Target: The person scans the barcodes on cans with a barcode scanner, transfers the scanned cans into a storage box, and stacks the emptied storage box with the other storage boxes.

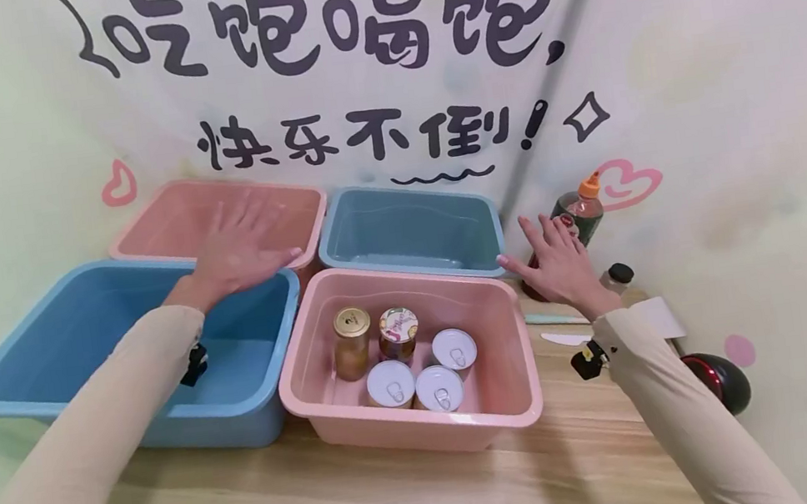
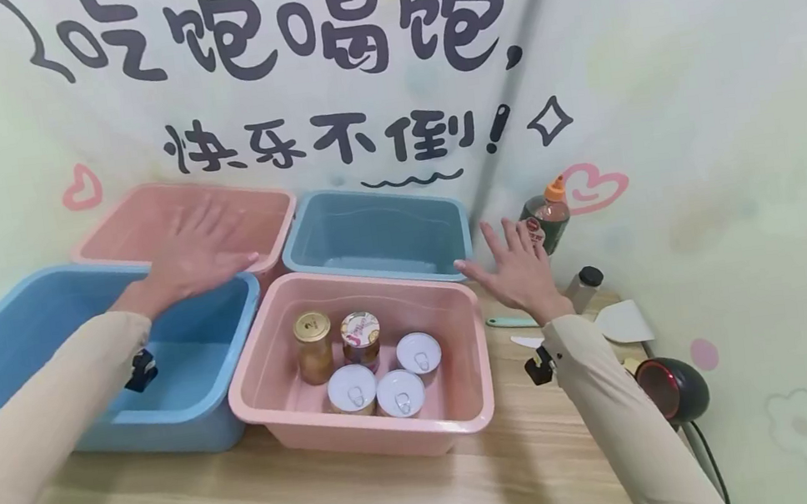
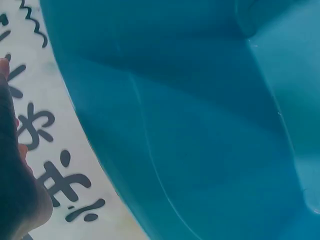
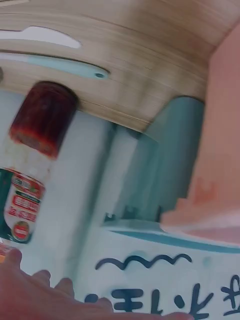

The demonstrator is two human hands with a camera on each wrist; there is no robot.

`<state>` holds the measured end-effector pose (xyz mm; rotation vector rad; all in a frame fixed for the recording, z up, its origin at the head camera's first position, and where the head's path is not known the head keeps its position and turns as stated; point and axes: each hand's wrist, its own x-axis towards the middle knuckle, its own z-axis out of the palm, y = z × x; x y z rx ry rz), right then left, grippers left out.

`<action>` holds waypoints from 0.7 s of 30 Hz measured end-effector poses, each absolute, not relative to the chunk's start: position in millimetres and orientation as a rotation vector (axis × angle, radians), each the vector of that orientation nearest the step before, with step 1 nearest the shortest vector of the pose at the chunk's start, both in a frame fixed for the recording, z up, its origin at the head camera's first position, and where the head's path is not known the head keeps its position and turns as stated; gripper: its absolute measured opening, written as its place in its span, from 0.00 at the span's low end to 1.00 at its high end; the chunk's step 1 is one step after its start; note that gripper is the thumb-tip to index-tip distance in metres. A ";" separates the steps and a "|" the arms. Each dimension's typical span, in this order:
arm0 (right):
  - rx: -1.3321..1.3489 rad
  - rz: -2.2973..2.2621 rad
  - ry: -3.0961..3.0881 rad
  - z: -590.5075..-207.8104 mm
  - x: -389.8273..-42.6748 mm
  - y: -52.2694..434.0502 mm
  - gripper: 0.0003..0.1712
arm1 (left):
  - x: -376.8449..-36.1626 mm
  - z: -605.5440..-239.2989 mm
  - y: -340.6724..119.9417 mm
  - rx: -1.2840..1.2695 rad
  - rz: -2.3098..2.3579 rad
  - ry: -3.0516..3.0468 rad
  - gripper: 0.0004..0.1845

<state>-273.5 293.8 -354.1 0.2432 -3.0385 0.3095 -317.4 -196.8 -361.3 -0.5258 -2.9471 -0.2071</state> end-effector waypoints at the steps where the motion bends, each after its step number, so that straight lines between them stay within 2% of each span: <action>1: 0.254 0.317 -3.048 -352.1 -272.4 292.0 0.55 | -316.0 -361.7 -195.0 -0.543 -0.216 -2.940 0.48; 12: 0.374 0.490 -3.136 -331.3 -253.0 262.5 0.60 | -299.3 -379.2 -172.8 -0.799 -0.289 -2.942 0.42; 21: 0.655 0.543 -3.107 -317.0 -233.8 234.0 0.55 | -289.2 -382.8 -161.9 -0.871 -0.321 -3.022 0.39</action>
